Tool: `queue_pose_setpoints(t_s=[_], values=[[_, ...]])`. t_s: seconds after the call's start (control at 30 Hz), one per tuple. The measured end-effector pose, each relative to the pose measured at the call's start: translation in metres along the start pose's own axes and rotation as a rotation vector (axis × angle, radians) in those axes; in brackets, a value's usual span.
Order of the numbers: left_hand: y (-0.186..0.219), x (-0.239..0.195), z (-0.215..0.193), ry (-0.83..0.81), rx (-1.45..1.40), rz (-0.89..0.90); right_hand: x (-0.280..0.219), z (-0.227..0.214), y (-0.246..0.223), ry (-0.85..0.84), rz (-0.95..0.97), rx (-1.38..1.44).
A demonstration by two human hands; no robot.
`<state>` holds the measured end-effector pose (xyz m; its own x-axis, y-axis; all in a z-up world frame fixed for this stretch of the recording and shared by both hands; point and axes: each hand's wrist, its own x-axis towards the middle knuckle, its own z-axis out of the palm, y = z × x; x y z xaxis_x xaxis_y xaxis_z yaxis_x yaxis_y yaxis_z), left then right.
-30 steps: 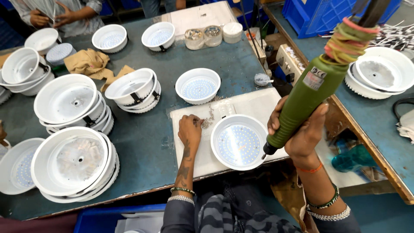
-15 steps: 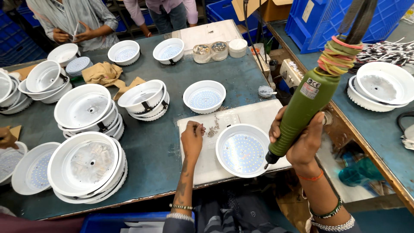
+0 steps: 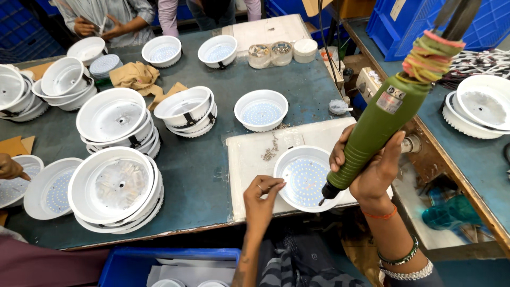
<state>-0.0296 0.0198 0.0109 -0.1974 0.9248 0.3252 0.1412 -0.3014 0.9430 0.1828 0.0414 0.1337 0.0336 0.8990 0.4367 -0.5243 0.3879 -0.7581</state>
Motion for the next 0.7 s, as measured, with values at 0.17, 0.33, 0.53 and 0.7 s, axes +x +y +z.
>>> queue_pose_setpoints(t_s=[0.17,0.33,0.53,0.7], values=[[0.026,-0.03,0.018,-0.027,0.123,0.164,-0.006,0.01,-0.002,-0.026,0.023,0.025],[0.029,-0.043,0.031,-0.065,0.051,0.024,-0.01,0.018,0.004,-0.014,-0.015,0.071],[0.021,-0.052,0.037,-0.093,0.009,0.049,-0.011,0.018,0.01,-0.012,-0.057,0.074],[0.018,-0.057,0.039,-0.091,-0.034,0.011,-0.014,0.009,0.013,-0.013,-0.04,0.085]])
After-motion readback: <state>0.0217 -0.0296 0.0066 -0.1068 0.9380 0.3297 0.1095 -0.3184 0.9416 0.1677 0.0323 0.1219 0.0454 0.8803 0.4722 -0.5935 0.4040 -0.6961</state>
